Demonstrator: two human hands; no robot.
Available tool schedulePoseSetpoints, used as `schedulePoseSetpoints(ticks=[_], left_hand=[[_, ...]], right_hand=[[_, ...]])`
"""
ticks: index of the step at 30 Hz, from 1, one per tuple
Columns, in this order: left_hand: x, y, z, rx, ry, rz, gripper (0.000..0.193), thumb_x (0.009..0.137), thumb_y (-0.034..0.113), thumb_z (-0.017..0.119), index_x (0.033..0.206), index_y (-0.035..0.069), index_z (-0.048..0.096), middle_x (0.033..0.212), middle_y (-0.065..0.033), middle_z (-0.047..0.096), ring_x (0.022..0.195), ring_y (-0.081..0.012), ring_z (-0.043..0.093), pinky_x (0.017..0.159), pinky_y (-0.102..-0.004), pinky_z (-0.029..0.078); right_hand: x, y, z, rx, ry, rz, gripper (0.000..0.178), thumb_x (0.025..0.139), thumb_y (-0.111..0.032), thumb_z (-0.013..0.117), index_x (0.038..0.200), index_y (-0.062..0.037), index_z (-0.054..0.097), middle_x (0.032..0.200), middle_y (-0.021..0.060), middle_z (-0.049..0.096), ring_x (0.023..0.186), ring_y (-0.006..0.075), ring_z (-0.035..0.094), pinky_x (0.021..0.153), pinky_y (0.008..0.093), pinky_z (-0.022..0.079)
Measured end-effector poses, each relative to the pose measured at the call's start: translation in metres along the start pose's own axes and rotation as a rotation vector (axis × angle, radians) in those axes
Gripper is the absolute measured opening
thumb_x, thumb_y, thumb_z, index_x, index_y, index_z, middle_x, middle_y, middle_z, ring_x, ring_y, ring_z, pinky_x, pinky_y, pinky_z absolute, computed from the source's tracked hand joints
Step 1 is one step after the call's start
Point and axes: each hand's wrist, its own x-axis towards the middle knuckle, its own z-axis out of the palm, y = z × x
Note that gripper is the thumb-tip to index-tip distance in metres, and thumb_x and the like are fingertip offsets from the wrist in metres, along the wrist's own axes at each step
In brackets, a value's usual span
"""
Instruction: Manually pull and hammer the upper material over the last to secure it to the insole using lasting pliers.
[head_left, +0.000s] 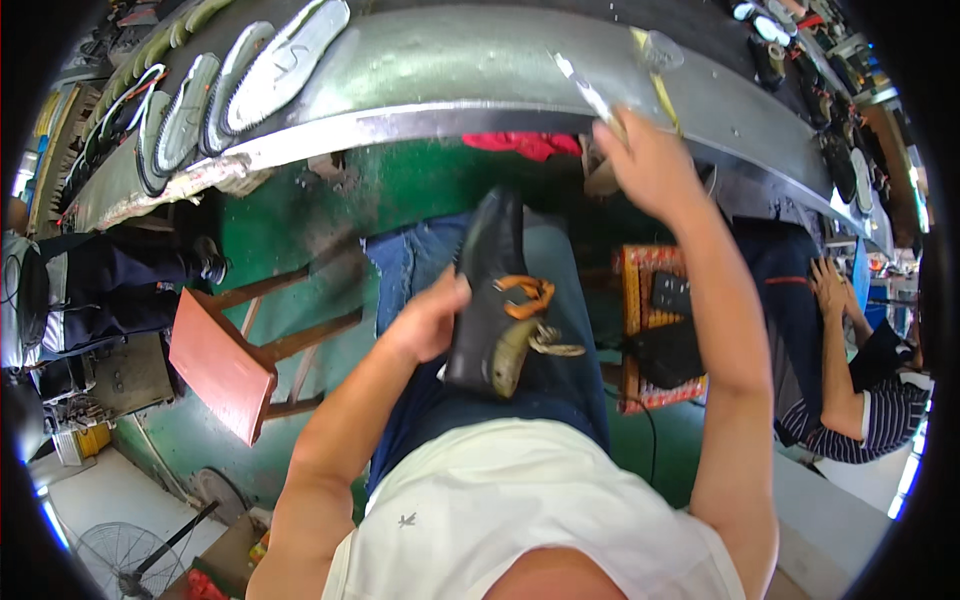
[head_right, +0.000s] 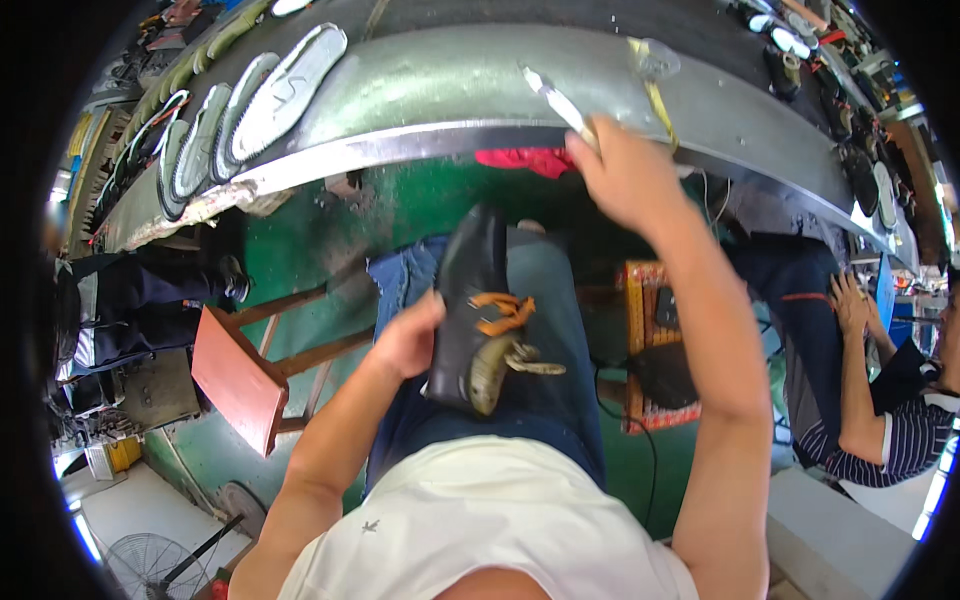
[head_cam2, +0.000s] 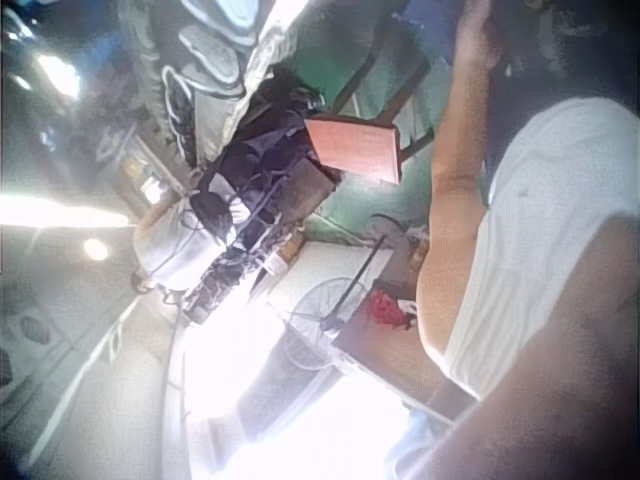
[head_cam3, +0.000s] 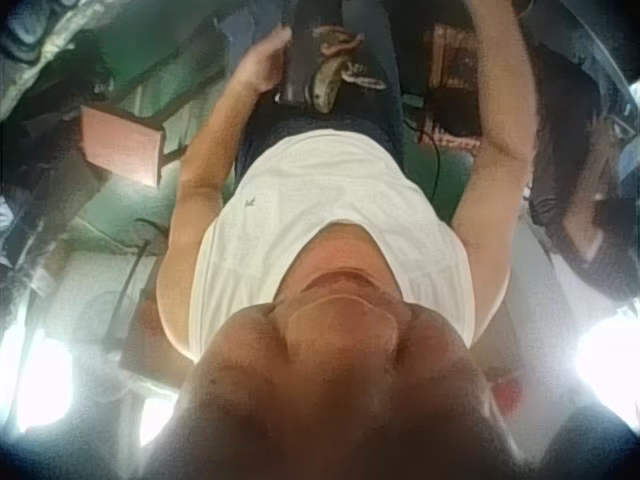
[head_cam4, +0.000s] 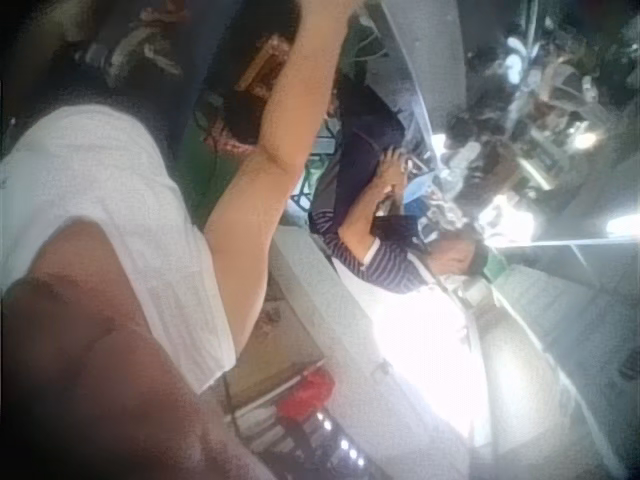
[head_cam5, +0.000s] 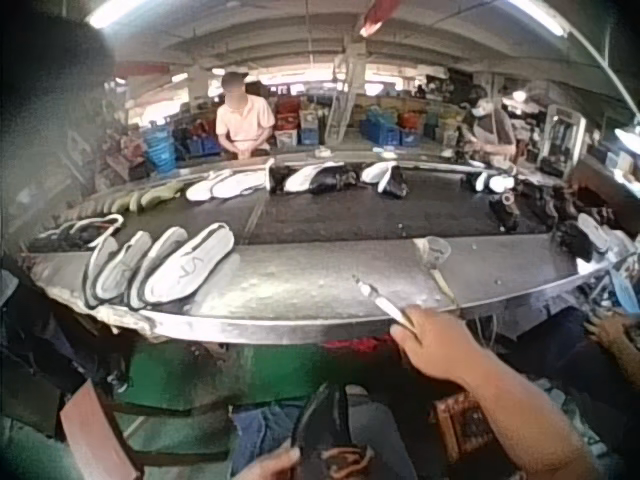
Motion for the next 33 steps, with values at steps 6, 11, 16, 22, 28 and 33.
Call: schedulePoseSetpoints(ticks=[6,11,16,22,28,33], left_hand=[[0.041,-0.065,-0.035,-0.068,0.542,0.011,0.061,0.104,0.056,0.047,0.129,0.001,0.054,0.112,-0.0156,0.067,0.107,-0.0266,0.067,0.096,-0.0379,0.053],[0.049,-0.080,-0.053,0.864,0.829,0.207,0.047,0.109,0.034,0.041,0.139,-0.001,0.050,0.124,-0.0247,0.064,0.114,-0.0375,0.064,0.093,-0.0416,0.050],[0.006,-0.035,-0.028,1.650,0.428,0.593,0.040,0.091,-0.004,0.058,0.131,-0.002,0.058,0.126,-0.0255,0.064,0.121,-0.0429,0.061,0.103,-0.0434,0.049],[0.003,0.008,-0.036,1.506,-0.117,0.608,0.030,0.077,-0.004,0.075,0.106,-0.001,0.066,0.116,-0.0170,0.068,0.120,-0.0380,0.062,0.100,-0.0438,0.054],[-0.008,0.037,-0.056,0.373,0.118,-0.119,0.013,0.093,-0.001,0.067,0.102,0.005,0.060,0.108,-0.0061,0.068,0.094,-0.0135,0.063,0.086,-0.0283,0.050],[-0.002,0.060,-0.076,0.689,-0.063,-0.263,0.013,0.098,0.011,0.066,0.106,0.003,0.060,0.101,-0.0024,0.066,0.085,-0.0075,0.056,0.079,-0.0238,0.046]], right_hand=[[0.051,0.002,0.045,-0.125,0.432,-0.442,0.028,0.097,-0.031,0.062,0.100,-0.0035,0.063,0.090,0.0198,0.066,0.089,0.0409,0.065,0.078,0.0503,0.052],[-0.113,-0.036,0.071,0.635,-0.453,0.052,0.038,0.099,-0.026,0.061,0.071,-0.0013,0.056,0.064,0.0144,0.054,0.054,0.0267,0.052,0.055,0.0410,0.043],[-0.184,-0.041,0.090,0.884,-0.861,0.245,0.039,0.102,-0.031,0.059,0.078,-0.0016,0.065,0.063,0.0083,0.061,0.059,0.0168,0.059,0.059,0.0336,0.047],[-0.170,-0.039,0.082,0.912,-1.068,0.400,0.044,0.105,-0.034,0.054,0.077,-0.0009,0.065,0.067,0.0039,0.065,0.059,0.0099,0.060,0.056,0.0273,0.048],[-0.160,-0.021,0.075,0.929,-1.254,0.516,0.053,0.106,-0.049,0.047,0.085,-0.0035,0.065,0.067,0.0033,0.063,0.056,0.0116,0.056,0.054,0.0270,0.045],[-0.158,-0.025,0.105,1.525,-1.098,1.136,0.042,0.105,-0.048,0.052,0.123,-0.0094,0.057,0.080,0.0022,0.061,0.057,0.0082,0.051,0.049,0.0207,0.036]])
